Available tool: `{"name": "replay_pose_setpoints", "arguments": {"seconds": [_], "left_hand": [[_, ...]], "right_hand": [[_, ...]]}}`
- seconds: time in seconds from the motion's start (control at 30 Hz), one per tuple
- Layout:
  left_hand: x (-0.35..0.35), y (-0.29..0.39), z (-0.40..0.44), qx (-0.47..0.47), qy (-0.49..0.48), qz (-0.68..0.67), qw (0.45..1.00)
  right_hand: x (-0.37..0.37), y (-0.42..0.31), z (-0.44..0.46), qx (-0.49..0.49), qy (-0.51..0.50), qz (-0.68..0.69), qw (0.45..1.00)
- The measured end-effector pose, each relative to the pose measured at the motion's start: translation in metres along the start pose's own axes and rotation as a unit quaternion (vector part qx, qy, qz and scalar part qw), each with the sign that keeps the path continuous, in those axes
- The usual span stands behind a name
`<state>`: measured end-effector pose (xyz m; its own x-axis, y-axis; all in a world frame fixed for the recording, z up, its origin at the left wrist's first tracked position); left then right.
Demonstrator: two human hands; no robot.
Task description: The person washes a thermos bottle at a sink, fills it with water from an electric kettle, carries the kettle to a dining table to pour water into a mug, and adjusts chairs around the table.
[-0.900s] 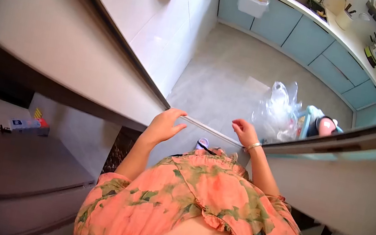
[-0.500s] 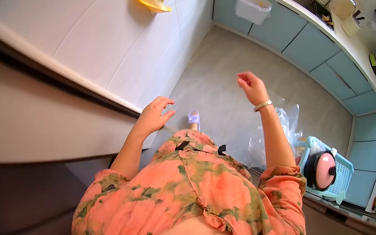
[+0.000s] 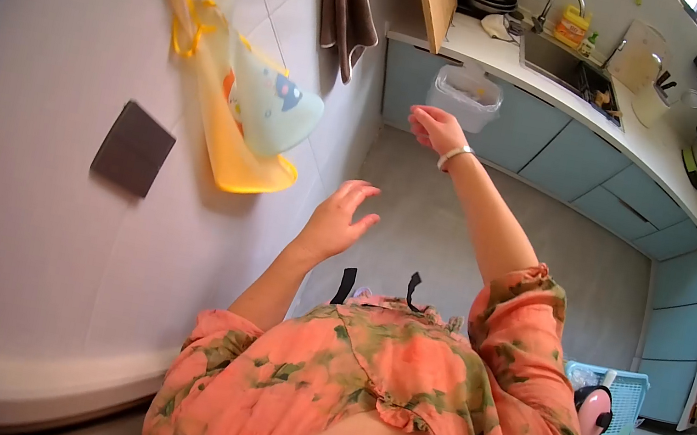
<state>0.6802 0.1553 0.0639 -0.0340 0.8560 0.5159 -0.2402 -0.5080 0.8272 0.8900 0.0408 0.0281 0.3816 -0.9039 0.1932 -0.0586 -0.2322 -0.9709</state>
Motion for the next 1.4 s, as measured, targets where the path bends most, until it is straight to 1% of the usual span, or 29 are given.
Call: {"name": "replay_pose_setpoints", "arguments": {"seconds": [0.2, 0.23, 0.3, 0.33, 0.37, 0.4, 0.53, 0.6, 0.63, 0.67, 0.73, 0.77, 0.8, 0.87, 0.9, 0.93, 0.97, 1.0, 1.03, 1.07, 1.1, 1.13, 1.17, 1.2, 1.23, 1.27, 1.3, 1.33, 1.4], "left_hand": [[0.013, -0.011, 0.037, -0.011, -0.004, 0.03, 0.999], [0.014, -0.019, 0.036, 0.009, 0.0, 0.024, 1.0], [0.022, -0.03, 0.04, 0.037, 0.018, 0.044, 0.998], [0.022, -0.038, 0.042, 0.05, 0.02, 0.043, 0.998], [0.023, -0.047, 0.044, 0.08, 0.026, 0.032, 0.996], [0.022, -0.055, 0.045, 0.108, 0.034, 0.018, 0.993], [0.011, -0.072, 0.069, 0.139, 0.064, 0.011, 0.988], [0.008, -0.074, 0.089, 0.137, 0.074, -0.017, 0.988], [0.004, -0.076, 0.1, 0.141, 0.077, -0.019, 0.987], [0.008, -0.076, 0.114, 0.142, 0.093, -0.04, 0.985], [0.011, -0.081, 0.14, 0.14, 0.111, -0.062, 0.982], [0.023, -0.087, 0.151, 0.119, 0.182, -0.127, 0.968], [0.034, -0.093, 0.161, 0.097, 0.249, -0.192, 0.944], [0.063, -0.097, 0.189, 0.067, 0.393, -0.322, 0.859], [0.074, -0.107, 0.207, 0.062, 0.448, -0.416, 0.789], [0.084, -0.116, 0.224, 0.044, 0.503, -0.499, 0.704], [0.091, -0.127, 0.238, 0.036, 0.537, -0.553, 0.636], [0.095, -0.127, 0.246, 0.027, 0.553, -0.57, 0.607], [0.101, -0.123, 0.255, 0.009, 0.555, -0.566, 0.61], [0.106, -0.115, 0.263, -0.011, 0.552, -0.551, 0.626], [0.11, -0.101, 0.27, -0.038, 0.54, -0.515, 0.665], [0.113, -0.085, 0.272, -0.065, 0.525, -0.46, 0.713], [0.115, -0.068, 0.275, -0.093, 0.511, -0.398, 0.756], [0.115, -0.051, 0.279, -0.117, 0.495, -0.331, 0.795], [0.116, -0.031, 0.285, -0.139, 0.477, -0.257, 0.829], [0.117, -0.014, 0.292, -0.161, 0.462, -0.182, 0.853], [0.117, 0.0, 0.299, -0.18, 0.446, -0.106, 0.87], [0.115, 0.011, 0.304, -0.19, 0.434, -0.046, 0.88], [0.116, 0.026, 0.313, -0.209, 0.42, 0.047, 0.882]], "right_hand": [[-0.03, -0.013, 0.119, -0.035, -0.035, 0.04, 0.998], [-0.035, -0.013, 0.139, -0.038, -0.043, 0.055, 0.997], [-0.038, -0.01, 0.188, -0.045, -0.045, 0.035, 0.997], [-0.043, -0.008, 0.211, -0.051, -0.068, 0.029, 0.996], [-0.048, -0.008, 0.234, -0.064, -0.069, 0.036, 0.995], [-0.054, -0.006, 0.247, -0.077, -0.07, 0.04, 0.994], [-0.079, -0.008, 0.288, -0.102, -0.127, 0.048, 0.986], [-0.084, -0.023, 0.298, -0.075, -0.149, 0.083, 0.982], [-0.073, -0.027, 0.303, -0.06, -0.128, 0.096, 0.985], [-0.066, -0.034, 0.305, -0.059, -0.131, 0.095, 0.985], [-0.024, -0.063, 0.31, 0.04, -0.046, 0.099, 0.993], [0.002, -0.082, 0.313, 0.112, 0.018, 0.076, 0.991], [0.025, -0.102, 0.309, 0.207, 0.062, 0.064, 0.974], [0.048, -0.155, 0.259, 0.3, 0.042, 0.078, 0.95], [0.039, -0.178, 0.232, 0.314, -0.042, 0.056, 0.947], [0.027, -0.195, 0.2, 0.324, -0.125, 0.034, 0.937], [0.009, -0.212, 0.157, 0.352, -0.262, -0.001, 0.898], [-0.007, -0.221, 0.12, 0.374, -0.393, -0.039, 0.839], [-0.008, -0.218, 0.122, 0.341, -0.417, -0.056, 0.841], [-0.01, -0.214, 0.126, 0.308, -0.44, -0.074, 0.84], [0.0, -0.222, 0.153, 0.354, -0.343, -0.053, 0.868], [0.018, -0.225, 0.177, 0.4, -0.159, -0.153, 0.89], [0.03, -0.231, 0.181, 0.458, -0.01, -0.25, 0.853], [0.037, -0.233, 0.178, 0.5, 0.139, -0.337, 0.786], [0.029, -0.227, 0.181, 0.518, 0.182, -0.369, 0.75], [0.018, -0.22, 0.183, 0.534, 0.224, -0.397, 0.712], [0.007, -0.215, 0.184, 0.545, 0.256, -0.408, 0.686], [-0.008, -0.215, 0.177, 0.554, 0.266, -0.491, 0.618], [-0.011, -0.222, 0.166, 0.559, 0.244, -0.525, 0.594]]}}
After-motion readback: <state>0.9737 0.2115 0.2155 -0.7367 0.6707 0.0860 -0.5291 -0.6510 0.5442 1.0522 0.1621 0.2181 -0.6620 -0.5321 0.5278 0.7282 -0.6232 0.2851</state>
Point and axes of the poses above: each hand's wrist, its own z-axis towards the middle knuckle, its own x-axis out of the back of the hand, y = z × x, the point moved 10 cm from there along z, towards the middle knuckle, and after that the axes turned 12 degrees about -z, right-handed, at the moved point
